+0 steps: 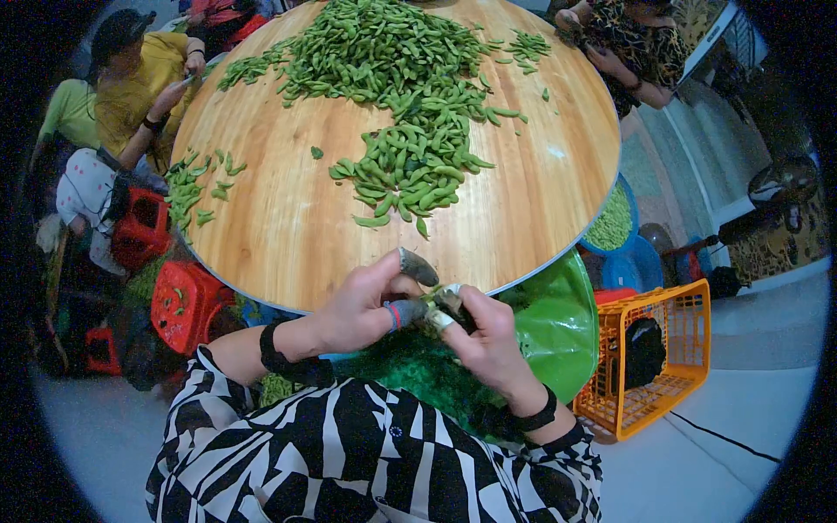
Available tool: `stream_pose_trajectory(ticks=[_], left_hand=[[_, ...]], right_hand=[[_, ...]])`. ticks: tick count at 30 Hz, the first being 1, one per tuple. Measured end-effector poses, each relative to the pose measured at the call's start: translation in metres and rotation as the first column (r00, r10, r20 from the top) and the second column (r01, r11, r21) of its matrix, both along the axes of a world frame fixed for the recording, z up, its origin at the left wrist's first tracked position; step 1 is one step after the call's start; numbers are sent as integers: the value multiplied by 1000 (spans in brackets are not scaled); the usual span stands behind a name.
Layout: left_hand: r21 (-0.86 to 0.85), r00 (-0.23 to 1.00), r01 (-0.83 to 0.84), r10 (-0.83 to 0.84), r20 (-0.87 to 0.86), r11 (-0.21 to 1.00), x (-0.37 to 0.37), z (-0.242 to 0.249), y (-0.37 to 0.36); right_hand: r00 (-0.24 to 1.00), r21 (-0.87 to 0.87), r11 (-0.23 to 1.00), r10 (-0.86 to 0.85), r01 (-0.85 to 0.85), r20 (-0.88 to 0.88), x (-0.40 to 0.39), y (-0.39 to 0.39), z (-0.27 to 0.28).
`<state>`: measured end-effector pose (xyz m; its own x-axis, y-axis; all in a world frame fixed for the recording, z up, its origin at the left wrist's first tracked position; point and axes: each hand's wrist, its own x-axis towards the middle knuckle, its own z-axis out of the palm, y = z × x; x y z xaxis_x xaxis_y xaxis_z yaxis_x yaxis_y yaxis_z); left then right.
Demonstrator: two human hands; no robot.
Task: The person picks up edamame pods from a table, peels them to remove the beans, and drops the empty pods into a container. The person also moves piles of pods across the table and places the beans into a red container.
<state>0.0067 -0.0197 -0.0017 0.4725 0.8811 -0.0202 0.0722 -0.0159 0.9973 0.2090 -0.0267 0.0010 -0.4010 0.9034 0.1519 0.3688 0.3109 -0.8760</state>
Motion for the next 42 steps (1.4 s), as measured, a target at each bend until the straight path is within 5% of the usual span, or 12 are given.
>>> stream_pose_trajectory(ticks=[4,9,11,14,20,23,25,27,31,33,37,42], left_hand=[[-195,978,77,-36,206,978,0,-2,0],[-319,987,75,-26,156,945,-1,-3,-8],[119,997,15,-7,-73,993,0,-4,-12],[262,978,26,30,-205,965,1,-11,-14],[86,970,36,-14,-244,996,4,-5,-20],[293,956,18,70,-285,956,-15,9,-17],[535,811,121,227,-538,836,-51,26,-5],[567,461,199,434,-774,800,-86,32,7],[662,445,284,516,-732,694,-104,24,44],[719,601,236,484,-636,654,-87,8,71],[761,562,288,541,-625,581,-75,-23,109],[618,646,83,429,-631,782,-72,-26,122]], right_hand=[[994,-121,992,12,-24,-104,3,2,-2],[993,-71,990,118,-119,-21,4,3,-4],[990,-23,992,129,-128,58,1,2,-3],[983,67,991,107,-118,147,-4,2,-5],[979,133,983,100,-124,175,-4,0,-14],[978,37,986,158,-164,138,1,2,-10],[973,4,980,199,-200,121,8,3,-8],[949,48,951,298,-305,106,14,7,-15],[941,16,945,325,-328,98,13,7,-4],[953,-107,947,304,-301,8,13,9,-7],[968,-249,937,222,-245,-117,14,5,-12],[979,-218,956,178,-197,-103,15,4,-14]])
